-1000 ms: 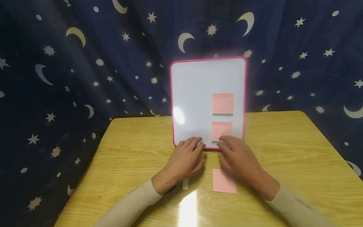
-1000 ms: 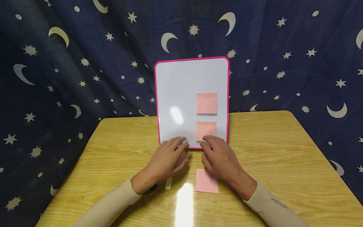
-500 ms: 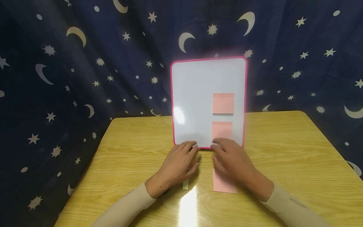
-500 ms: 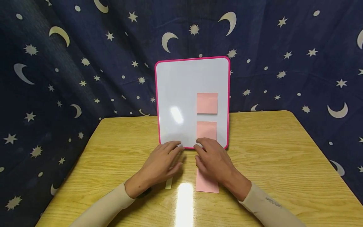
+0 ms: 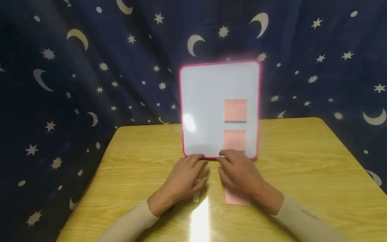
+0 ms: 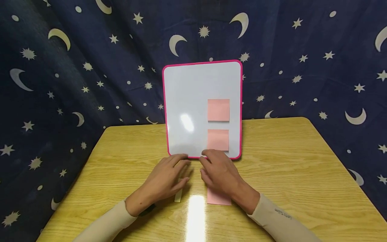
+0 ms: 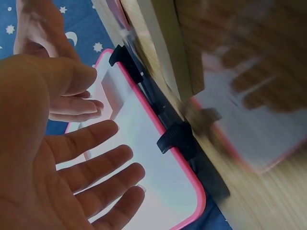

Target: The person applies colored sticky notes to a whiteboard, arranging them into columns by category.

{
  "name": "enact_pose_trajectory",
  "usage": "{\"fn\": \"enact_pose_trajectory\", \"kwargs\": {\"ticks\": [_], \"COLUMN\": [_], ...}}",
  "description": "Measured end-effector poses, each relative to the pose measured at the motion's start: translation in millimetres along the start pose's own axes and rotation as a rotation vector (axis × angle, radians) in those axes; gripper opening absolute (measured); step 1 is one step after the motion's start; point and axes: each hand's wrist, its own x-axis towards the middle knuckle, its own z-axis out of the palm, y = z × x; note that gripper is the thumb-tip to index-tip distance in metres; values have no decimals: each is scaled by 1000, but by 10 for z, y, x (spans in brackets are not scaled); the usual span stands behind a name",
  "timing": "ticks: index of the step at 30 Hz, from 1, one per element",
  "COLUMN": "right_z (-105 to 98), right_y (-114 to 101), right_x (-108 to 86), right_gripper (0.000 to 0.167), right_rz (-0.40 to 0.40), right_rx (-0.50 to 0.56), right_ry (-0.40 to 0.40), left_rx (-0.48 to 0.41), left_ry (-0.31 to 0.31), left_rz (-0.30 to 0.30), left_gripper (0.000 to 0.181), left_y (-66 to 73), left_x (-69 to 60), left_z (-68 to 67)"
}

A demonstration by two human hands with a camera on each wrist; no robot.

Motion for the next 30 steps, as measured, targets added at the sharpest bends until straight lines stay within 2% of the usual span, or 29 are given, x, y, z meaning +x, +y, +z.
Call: {"fn": "enact_pose_trajectory", "kwargs": {"ticks": [17,30], "right_z": [13,63], "right_y": [-84,-159], "right_x": [36,74], "right_gripper": [32,32], "right_rz": [-17,-37], "right_rx": [37,51], "right_ry": [-62,-58], "left_rx": [-41,-66], "left_ry": [-6,-40], "left_rz": [-9,-19], "left_gripper": [50,52], "left_y": [-39,-35], "left_x": [-175,-288], "left_z": [-45,-26]}}
